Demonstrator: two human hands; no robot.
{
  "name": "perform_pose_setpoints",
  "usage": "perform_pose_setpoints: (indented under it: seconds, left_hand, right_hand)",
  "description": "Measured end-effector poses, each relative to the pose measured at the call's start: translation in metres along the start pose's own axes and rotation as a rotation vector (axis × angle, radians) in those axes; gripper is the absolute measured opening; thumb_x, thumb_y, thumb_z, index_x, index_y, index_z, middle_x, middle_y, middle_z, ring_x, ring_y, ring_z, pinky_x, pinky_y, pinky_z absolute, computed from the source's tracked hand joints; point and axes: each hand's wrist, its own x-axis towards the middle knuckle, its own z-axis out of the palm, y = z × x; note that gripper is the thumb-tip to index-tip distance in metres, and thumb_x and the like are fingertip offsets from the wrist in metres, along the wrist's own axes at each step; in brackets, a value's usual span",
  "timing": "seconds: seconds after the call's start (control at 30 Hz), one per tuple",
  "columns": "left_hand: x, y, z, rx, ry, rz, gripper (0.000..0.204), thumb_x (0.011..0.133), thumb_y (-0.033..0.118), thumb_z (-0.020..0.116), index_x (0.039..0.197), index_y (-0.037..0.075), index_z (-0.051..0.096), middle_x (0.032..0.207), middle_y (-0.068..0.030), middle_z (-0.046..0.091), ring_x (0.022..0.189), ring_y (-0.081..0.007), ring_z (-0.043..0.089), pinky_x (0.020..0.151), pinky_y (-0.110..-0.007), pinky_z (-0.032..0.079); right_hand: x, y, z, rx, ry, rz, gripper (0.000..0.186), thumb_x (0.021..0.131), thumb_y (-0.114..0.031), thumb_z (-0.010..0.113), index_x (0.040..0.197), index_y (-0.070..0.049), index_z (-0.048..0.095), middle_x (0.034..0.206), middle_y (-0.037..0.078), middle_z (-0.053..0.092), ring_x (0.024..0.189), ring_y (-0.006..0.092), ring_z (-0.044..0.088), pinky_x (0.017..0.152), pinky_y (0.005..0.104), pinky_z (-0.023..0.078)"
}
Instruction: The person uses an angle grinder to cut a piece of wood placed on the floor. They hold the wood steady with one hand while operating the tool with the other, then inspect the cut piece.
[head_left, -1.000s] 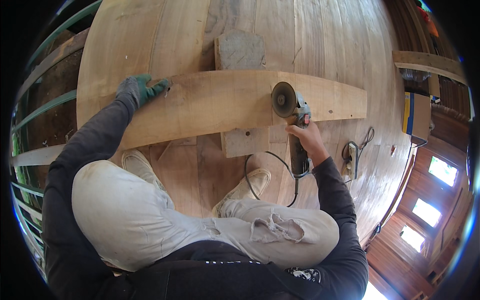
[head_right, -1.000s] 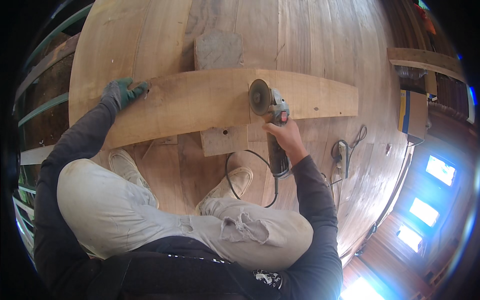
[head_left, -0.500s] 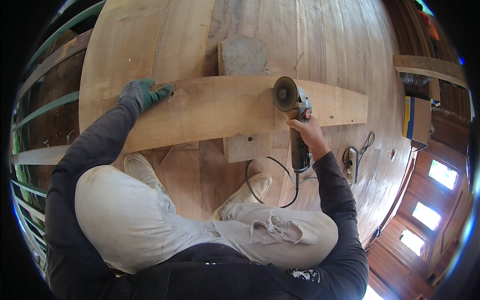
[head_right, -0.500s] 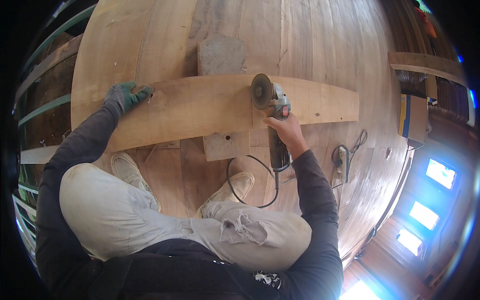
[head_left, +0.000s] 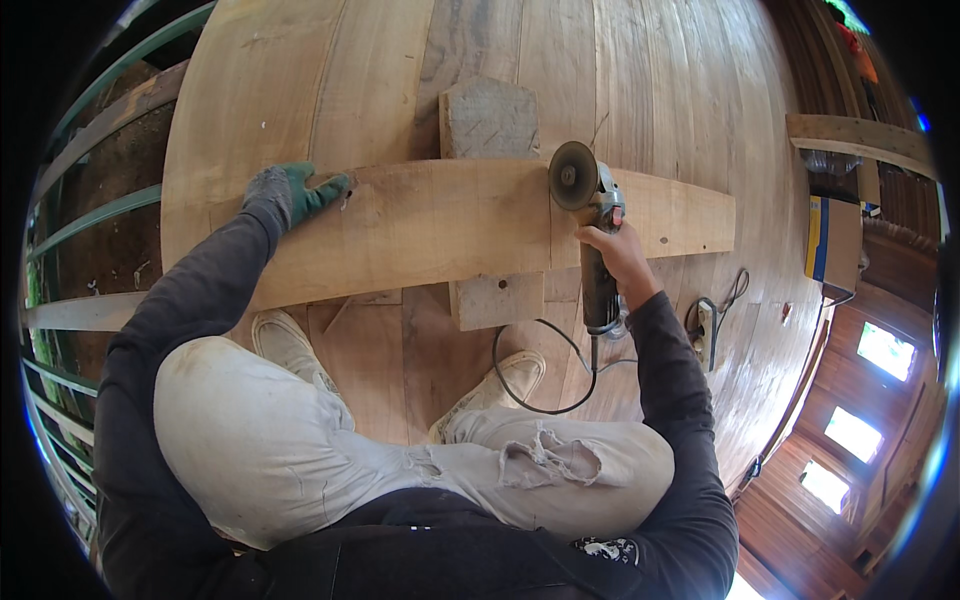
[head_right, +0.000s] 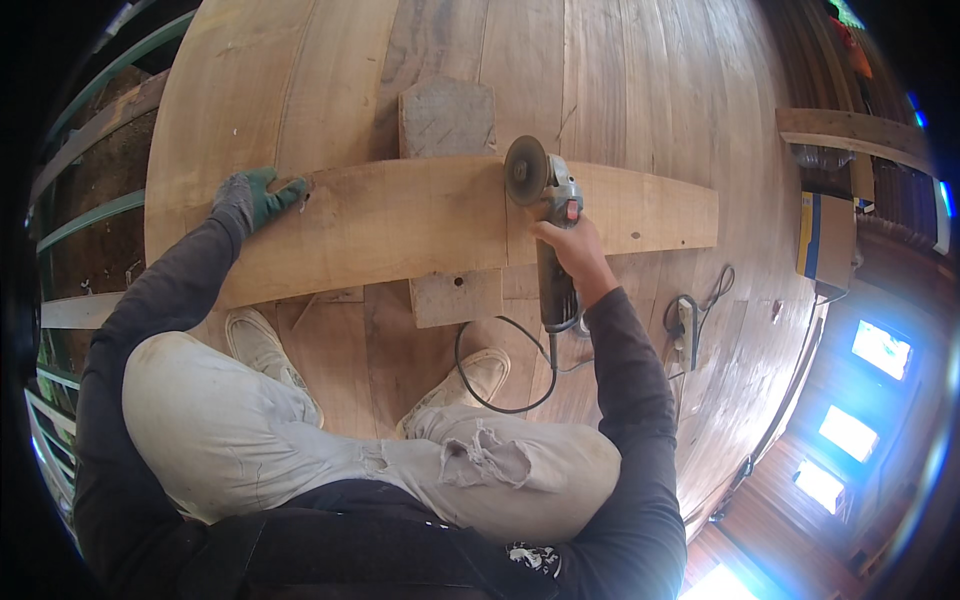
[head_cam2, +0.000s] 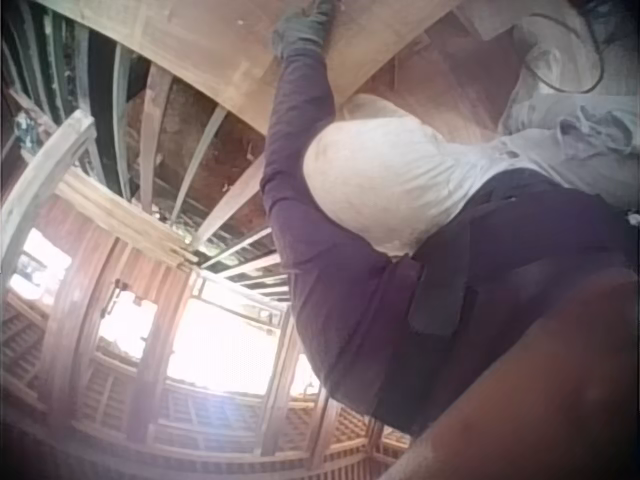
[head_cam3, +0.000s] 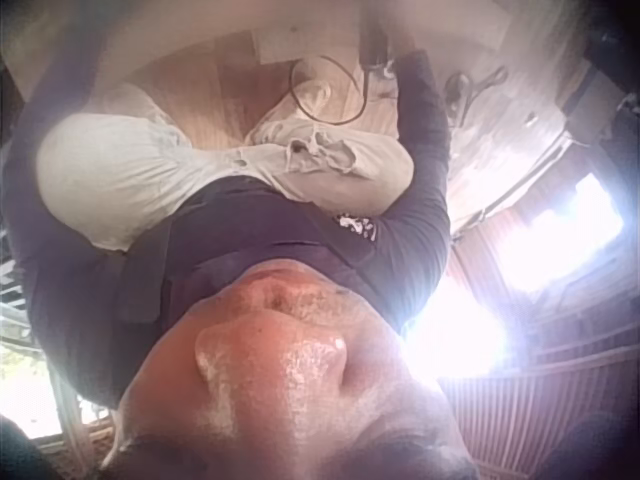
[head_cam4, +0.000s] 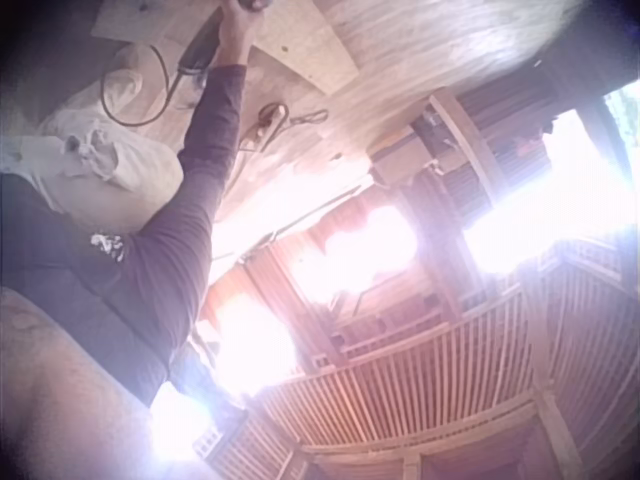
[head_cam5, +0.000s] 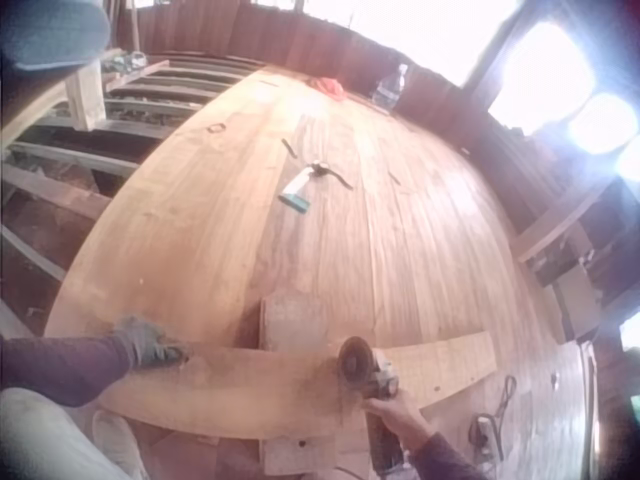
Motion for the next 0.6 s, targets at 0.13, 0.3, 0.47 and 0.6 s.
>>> perform_pose_setpoints:
  seconds: [0.13, 0.3, 0.47, 0.6]
  left_hand:
    - [-0.002, 0.003, -0.005, 0.010, -0.041, 0.005, 0.089, 0.089, 0.087, 0.062, 0.113, 0.004, 0.081, 0.106, -0.0256, 0.080, 0.101, -0.0439, 0.077, 0.089, -0.049, 0.061]
    - [-0.003, 0.005, -0.007, 0.015, -0.039, -0.008, 0.090, 0.088, 0.088, 0.062, 0.113, 0.004, 0.080, 0.106, -0.0258, 0.080, 0.100, -0.0432, 0.077, 0.089, -0.049, 0.061]
    - [0.006, -0.012, 0.017, 0.031, 0.022, 0.042, 0.074, 0.095, 0.074, 0.067, 0.112, 0.003, 0.079, 0.104, -0.0246, 0.079, 0.098, -0.0430, 0.076, 0.090, -0.048, 0.061]
    - [0.021, -0.029, 0.036, -0.261, 0.107, 0.165, 0.062, 0.098, 0.064, 0.071, 0.106, 0.003, 0.078, 0.098, -0.0243, 0.077, 0.091, -0.0431, 0.074, 0.087, -0.048, 0.059]
  right_hand:
    - [0.010, -0.006, 0.000, -0.007, 0.020, 0.021, 0.034, 0.084, -0.025, 0.086, 0.105, -0.001, 0.075, 0.089, 0.003, 0.069, 0.075, 0.0144, 0.064, 0.068, 0.0346, 0.051]
    - [0.015, -0.014, -0.003, 0.004, 0.001, 0.021, 0.040, 0.082, -0.027, 0.088, 0.109, 0.001, 0.076, 0.094, 0.004, 0.071, 0.081, 0.0143, 0.065, 0.072, 0.0359, 0.053]
    - [0.006, -0.018, -0.003, -0.018, 0.029, 0.014, 0.038, 0.083, -0.026, 0.087, 0.108, 0.000, 0.076, 0.093, 0.005, 0.072, 0.080, 0.0148, 0.065, 0.072, 0.0350, 0.052]
    - [-0.010, -0.015, -0.004, 0.134, 0.056, 0.028, 0.034, 0.085, -0.024, 0.086, 0.108, -0.001, 0.076, 0.093, 0.004, 0.072, 0.080, 0.0149, 0.065, 0.072, 0.0337, 0.051]
